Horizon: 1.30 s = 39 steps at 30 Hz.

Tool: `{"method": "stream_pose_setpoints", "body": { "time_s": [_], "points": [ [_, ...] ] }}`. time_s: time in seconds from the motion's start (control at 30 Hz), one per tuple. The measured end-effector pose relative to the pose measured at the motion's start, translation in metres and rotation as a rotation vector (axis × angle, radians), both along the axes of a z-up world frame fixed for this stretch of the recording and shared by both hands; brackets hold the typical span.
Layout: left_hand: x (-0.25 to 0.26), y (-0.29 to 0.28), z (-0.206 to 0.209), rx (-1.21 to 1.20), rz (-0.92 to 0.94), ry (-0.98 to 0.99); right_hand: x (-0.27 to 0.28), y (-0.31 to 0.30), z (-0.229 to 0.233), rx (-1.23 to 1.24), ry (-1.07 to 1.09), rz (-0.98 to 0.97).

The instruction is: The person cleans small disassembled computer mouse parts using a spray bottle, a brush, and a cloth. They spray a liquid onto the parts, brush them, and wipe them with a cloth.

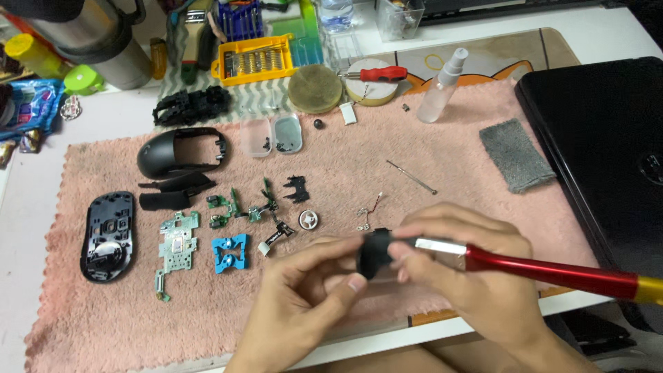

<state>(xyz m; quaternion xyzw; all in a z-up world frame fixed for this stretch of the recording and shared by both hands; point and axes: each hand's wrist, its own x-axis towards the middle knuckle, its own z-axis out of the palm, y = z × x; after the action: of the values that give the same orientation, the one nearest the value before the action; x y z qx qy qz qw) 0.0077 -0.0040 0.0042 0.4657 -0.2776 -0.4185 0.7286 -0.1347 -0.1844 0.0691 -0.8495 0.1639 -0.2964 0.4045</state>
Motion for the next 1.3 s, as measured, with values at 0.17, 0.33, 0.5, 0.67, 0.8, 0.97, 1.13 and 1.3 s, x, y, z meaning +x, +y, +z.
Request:
{"method": "stream_pose_setpoints", "body": {
  "time_s": [0.17, 0.33, 0.5, 0.67, 0.8, 0.97, 1.13, 1.3],
  "points": [
    [0.005, 0.002, 0.008, 0.035, 0.018, -0.078, -0.003, 0.001, 0.002, 0.061, 0.037, 0.087],
    [0.001, 0.004, 0.007, -0.033, -0.031, -0.007, -0.001, 0.004, 0.005, 0.029, 0.019, -0.003],
    [0.003, 0.004, 0.015, 0.032, -0.064, -0.016, 0.0, 0.005, 0.003, -0.062, 0.037, 0.022],
    [0.005, 0.004, 0.013, 0.01, -0.047, -0.04, -0.003, 0.0, 0.004, -0.067, 0.053, 0.128],
    [0.0, 0.005, -0.001, 0.021, -0.035, 0.0, 0.003, 0.001, 0.008, -0.105, 0.015, 0.063],
    [0.004, 0.005, 0.014, 0.039, -0.072, -0.022, -0.001, -0.005, 0.011, -0.098, 0.063, 0.22],
    [0.0, 0.005, 0.01, 0.006, -0.094, 0.063, -0.004, 0.001, 0.012, -0.139, 0.027, 0.099],
    [-0.002, 0.007, -0.001, 0.052, -0.105, 0.081, 0.002, 0.003, 0.011, -0.167, 0.007, 0.086]
  ]
}}
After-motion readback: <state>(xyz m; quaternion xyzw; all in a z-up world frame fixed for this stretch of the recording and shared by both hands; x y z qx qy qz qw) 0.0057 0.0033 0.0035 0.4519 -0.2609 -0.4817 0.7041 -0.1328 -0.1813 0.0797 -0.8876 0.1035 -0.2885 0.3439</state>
